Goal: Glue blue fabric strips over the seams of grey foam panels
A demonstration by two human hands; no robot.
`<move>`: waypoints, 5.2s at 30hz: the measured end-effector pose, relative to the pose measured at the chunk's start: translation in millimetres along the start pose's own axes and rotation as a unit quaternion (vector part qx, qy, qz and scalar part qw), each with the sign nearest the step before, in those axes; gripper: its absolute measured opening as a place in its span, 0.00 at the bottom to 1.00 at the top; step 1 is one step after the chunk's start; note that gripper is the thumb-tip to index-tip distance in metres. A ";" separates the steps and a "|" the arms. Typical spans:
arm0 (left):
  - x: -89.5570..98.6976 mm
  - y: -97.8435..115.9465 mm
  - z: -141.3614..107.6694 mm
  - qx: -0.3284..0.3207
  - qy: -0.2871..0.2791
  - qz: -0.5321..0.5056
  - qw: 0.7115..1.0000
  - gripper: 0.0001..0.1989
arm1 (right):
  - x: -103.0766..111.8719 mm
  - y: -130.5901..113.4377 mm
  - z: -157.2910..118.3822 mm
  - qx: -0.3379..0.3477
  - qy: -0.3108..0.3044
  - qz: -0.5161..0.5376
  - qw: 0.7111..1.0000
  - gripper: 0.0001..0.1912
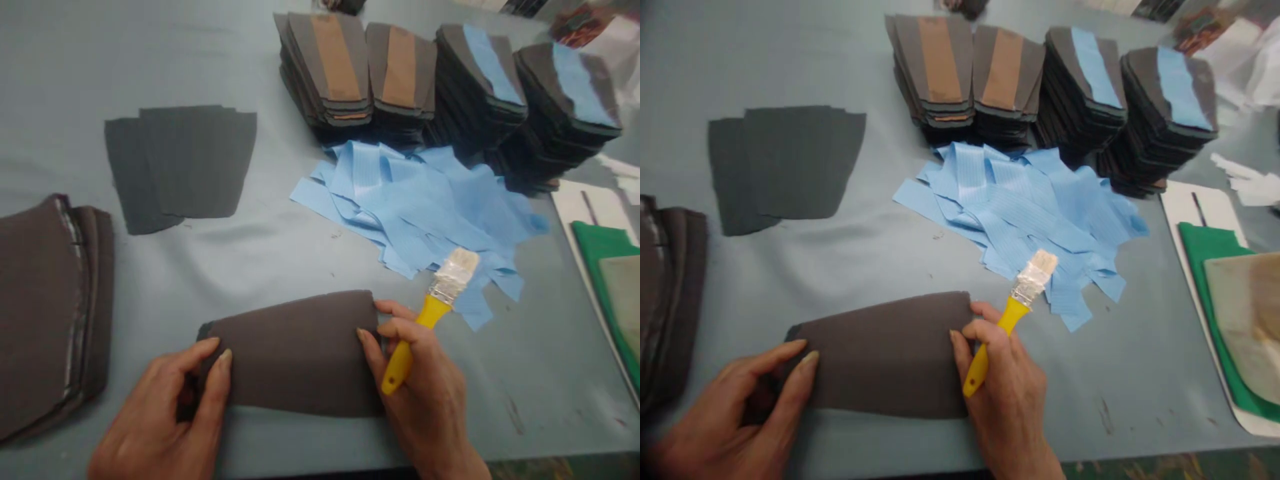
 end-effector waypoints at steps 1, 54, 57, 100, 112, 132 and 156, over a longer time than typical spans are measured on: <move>1.5 6.9 1.2 0.004 0.000 0.023 1.000 0.11 | -0.4 -0.6 -1.5 0.009 -0.003 -0.006 1.000 0.08; -33.5 134.8 -4.2 -0.332 -0.076 -0.006 0.940 0.21 | 3.7 -10.7 -4.3 0.170 -0.033 -0.046 0.984 0.18; -51.2 134.4 -7.9 -0.359 -0.115 0.007 0.926 0.27 | 5.1 -12.5 -3.7 0.180 -0.021 -0.047 0.982 0.17; -36.9 80.1 -4.4 -0.345 -0.064 0.083 0.933 0.31 | -37.7 -53.0 2.2 0.221 -0.171 0.150 0.948 0.14; -38.2 77.7 -7.4 -0.350 -0.110 0.105 0.924 0.29 | -38.1 -48.8 2.2 0.218 -0.216 0.173 0.936 0.25; -38.4 76.9 -5.3 -0.364 -0.129 0.125 0.914 0.33 | -14.3 6.9 -4.6 0.226 -0.205 0.149 0.941 0.34; -40.5 76.4 -6.3 -0.367 -0.084 0.102 0.921 0.32 | -55.0 -56.8 15.9 0.054 -0.084 0.256 0.962 0.22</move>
Point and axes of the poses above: each hand's wrist, its own z-axis towards the middle knuckle, its own x-axis out of the back of the hand, y = z × x, the point moved 8 cm from there along z, towards the middle knuckle, and after that the axes turned 7 degrees about y, right-handed, at the moved point
